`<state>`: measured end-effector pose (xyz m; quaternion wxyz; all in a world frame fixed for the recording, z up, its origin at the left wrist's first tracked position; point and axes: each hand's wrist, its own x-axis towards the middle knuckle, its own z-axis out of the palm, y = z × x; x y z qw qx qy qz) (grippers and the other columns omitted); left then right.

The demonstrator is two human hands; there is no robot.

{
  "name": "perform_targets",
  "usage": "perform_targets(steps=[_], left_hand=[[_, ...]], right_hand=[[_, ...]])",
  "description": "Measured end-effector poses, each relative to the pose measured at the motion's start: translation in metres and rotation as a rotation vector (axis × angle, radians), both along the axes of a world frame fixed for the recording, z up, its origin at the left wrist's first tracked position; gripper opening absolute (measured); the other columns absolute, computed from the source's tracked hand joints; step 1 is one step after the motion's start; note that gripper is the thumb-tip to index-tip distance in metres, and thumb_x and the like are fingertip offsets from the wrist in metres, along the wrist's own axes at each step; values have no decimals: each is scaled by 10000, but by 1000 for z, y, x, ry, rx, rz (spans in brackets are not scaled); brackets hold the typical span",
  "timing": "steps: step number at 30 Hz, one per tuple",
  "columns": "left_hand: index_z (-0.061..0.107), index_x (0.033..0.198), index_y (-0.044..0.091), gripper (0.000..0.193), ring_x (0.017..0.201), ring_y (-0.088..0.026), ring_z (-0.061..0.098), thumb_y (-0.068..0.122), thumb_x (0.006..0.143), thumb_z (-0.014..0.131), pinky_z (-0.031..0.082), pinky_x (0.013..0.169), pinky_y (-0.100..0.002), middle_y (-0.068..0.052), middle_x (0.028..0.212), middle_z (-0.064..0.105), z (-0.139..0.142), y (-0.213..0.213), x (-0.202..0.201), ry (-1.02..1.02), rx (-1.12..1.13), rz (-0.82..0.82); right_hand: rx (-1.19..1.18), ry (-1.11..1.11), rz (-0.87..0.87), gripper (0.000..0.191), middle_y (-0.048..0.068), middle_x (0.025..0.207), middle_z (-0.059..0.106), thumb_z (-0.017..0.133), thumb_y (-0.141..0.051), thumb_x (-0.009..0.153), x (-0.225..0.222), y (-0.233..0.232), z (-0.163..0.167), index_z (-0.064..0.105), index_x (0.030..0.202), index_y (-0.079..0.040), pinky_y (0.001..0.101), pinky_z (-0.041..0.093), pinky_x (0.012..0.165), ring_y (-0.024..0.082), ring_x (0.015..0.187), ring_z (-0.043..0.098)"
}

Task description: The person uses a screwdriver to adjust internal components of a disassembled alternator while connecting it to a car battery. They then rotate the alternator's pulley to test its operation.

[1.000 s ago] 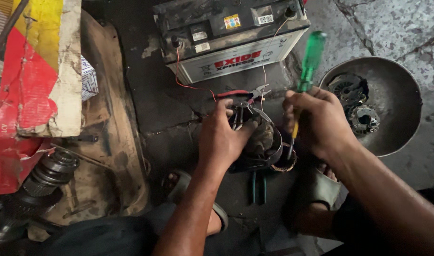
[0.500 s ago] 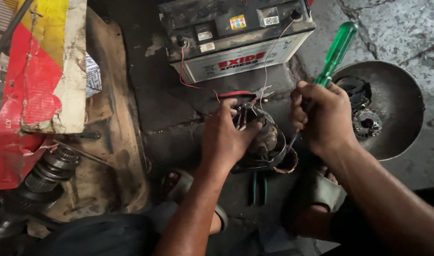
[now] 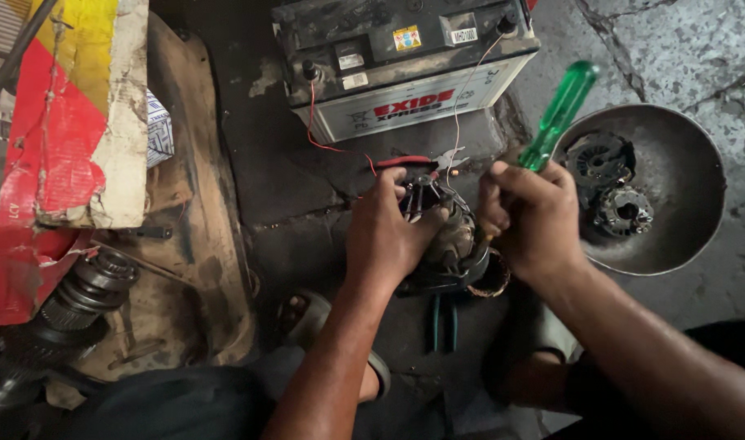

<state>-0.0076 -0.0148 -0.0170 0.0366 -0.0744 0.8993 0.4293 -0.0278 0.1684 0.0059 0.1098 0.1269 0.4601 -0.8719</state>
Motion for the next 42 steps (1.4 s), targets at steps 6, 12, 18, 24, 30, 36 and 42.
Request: perform_targets(steps=[6, 12, 18, 24, 30, 36, 42], left_hand=[[554, 1320, 40, 758, 1118, -348, 662, 398, 732, 871, 518, 954, -446, -181, 1177, 701, -3, 1, -1, -8, 7, 11], [537, 1311, 16, 786, 1065, -369, 656, 428, 738, 884, 511, 886, -471, -202, 1129, 692, -9, 1, 0, 70, -53, -26], [565, 1300, 22, 747, 1056, -359, 686, 407, 742, 879, 534, 911, -452, -194, 1127, 713, -6, 1, -1, 62, -16, 1], [579, 1283, 11, 746, 1065, -350, 694, 366, 700, 880, 537, 915, -437, -200, 1139, 720, -1, 3, -5, 7, 10, 26], [588, 1278, 26, 736, 1056, -365, 697, 374, 700, 883, 539, 899, -449, -197, 1125, 727, 0, 3, -3, 41, 15, 32], [586, 1285, 36, 739, 1049, -359, 700, 376, 698, 880, 546, 887, -444, -190, 1132, 722, 3, 3, -5, 0, 29, 43], [592, 1269, 17, 733, 1038, -364, 703, 365, 696, 889, 545, 874, -442, -193, 1113, 729, 2, 3, -6, 19, 19, 26]], right_hand=[[52, -21, 34, 145, 80, 621, 532, 641, -85, 918, 2, -4, -1, 572, 804, -28, 322, 355, 451, 171, 465, 448], [119, -31, 78, 97, 70, 622, 574, 662, -58, 900, 14, -10, -8, 605, 825, -33, 309, 367, 439, 160, 452, 474], [127, -17, 81, 92, 72, 637, 574, 662, -55, 897, 11, -8, -7, 612, 830, -17, 308, 368, 447, 164, 464, 476], [15, 61, 39, 102, 97, 706, 580, 647, -68, 921, 1, 2, -4, 587, 851, -24, 313, 365, 461, 162, 487, 459], [5, 19, 37, 114, 101, 712, 583, 644, -69, 927, 4, -1, -8, 584, 842, -22, 323, 371, 460, 172, 491, 472], [-6, 27, 39, 134, 109, 676, 567, 635, -66, 937, 3, -4, -5, 593, 832, 6, 331, 370, 473, 186, 492, 472], [-108, 39, 60, 134, 114, 654, 556, 628, -63, 945, 2, -8, -3, 578, 836, -3, 325, 365, 470, 182, 492, 461]])
